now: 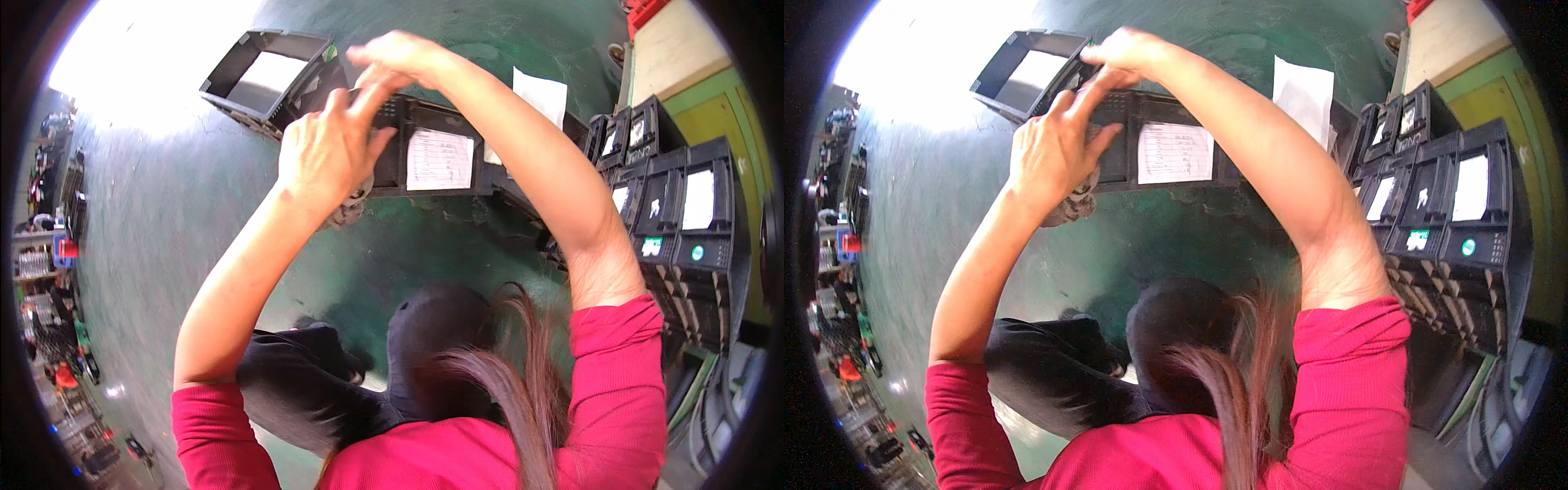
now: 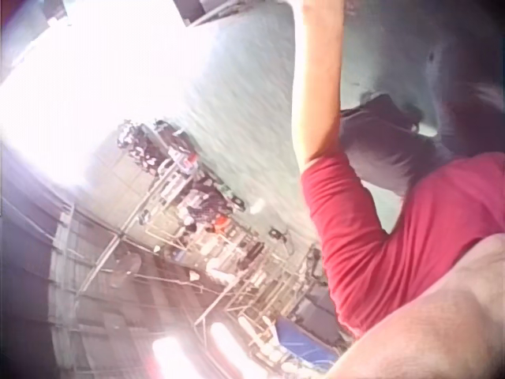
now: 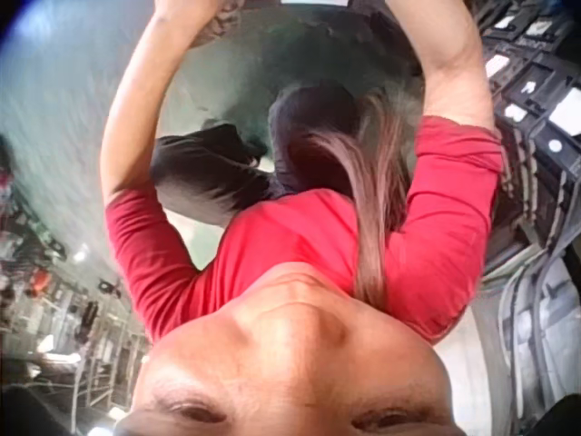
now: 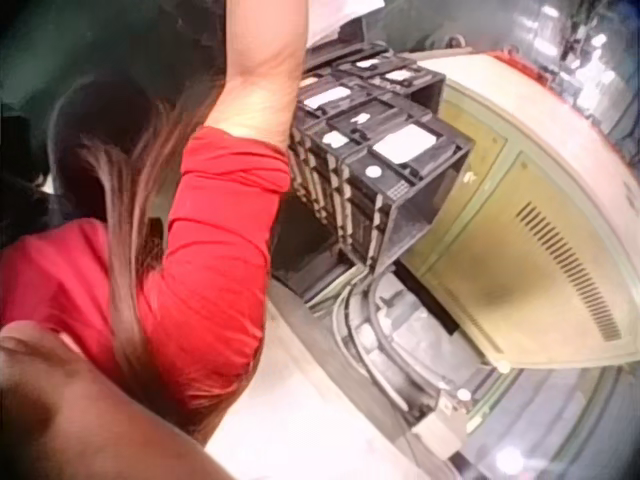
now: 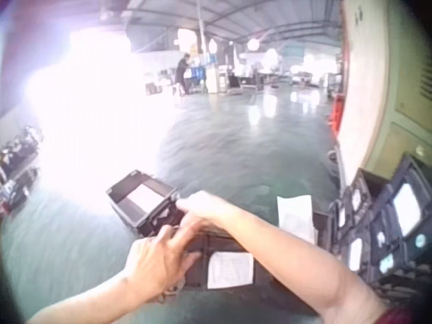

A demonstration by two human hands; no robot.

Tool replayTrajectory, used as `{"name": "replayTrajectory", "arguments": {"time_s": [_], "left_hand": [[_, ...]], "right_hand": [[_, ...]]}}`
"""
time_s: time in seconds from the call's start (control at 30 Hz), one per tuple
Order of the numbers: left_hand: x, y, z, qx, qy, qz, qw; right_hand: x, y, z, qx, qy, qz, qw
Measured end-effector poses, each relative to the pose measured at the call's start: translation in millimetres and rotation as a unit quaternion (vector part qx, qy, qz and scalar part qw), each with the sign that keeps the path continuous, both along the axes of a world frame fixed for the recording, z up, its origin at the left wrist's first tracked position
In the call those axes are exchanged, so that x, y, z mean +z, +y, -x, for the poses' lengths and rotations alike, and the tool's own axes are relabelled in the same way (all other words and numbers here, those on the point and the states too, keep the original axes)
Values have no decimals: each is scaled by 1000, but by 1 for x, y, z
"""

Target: The person wipes the inside and outside surfaces of black plastic bins using a cloth, then places sheets of paper inside the bins and stacks them on a pile.

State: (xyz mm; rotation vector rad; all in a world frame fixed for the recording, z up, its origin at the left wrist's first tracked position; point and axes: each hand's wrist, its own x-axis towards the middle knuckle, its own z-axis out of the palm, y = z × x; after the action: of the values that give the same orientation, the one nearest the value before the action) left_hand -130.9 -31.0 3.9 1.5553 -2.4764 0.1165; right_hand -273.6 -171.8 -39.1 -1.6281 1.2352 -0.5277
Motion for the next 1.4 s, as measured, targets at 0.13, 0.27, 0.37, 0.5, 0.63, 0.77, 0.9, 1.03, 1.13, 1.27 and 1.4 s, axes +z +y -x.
{"name": "replayTrajectory", "arguments": {"time_s": [0.13,0.27,0.37,0.5,0.63,0.77,0.9,1.03,1.13,1.27,1.4], "left_hand": [[-14,-26,-49,5,95,52,994],[-10,-25,-67,82,82,35,993],[-14,-19,-89,132,40,25,990],[-20,-3,-119,139,45,42,988],[-29,8,-153,137,49,4,989],[-36,13,-168,137,45,-22,989],[-45,15,-168,131,79,-71,986],[-42,17,-160,112,90,-76,987],[-42,25,-153,108,101,-100,984],[-34,33,-154,80,77,-187,976],[-29,22,-150,34,94,-175,979]], "right_hand": [[29,66,29,-212,-213,226,926],[-20,132,42,-283,-55,322,902],[-42,149,12,-248,95,312,912],[-35,145,-30,-223,197,349,889],[-35,144,-57,-173,205,363,892],[-24,146,-78,-145,218,381,887],[-28,147,-83,-154,261,368,879],[-28,151,-80,-207,280,331,877],[-27,151,-76,-235,249,309,887],[-31,153,-70,-225,210,323,895],[-32,150,-65,-248,190,294,903]]}}
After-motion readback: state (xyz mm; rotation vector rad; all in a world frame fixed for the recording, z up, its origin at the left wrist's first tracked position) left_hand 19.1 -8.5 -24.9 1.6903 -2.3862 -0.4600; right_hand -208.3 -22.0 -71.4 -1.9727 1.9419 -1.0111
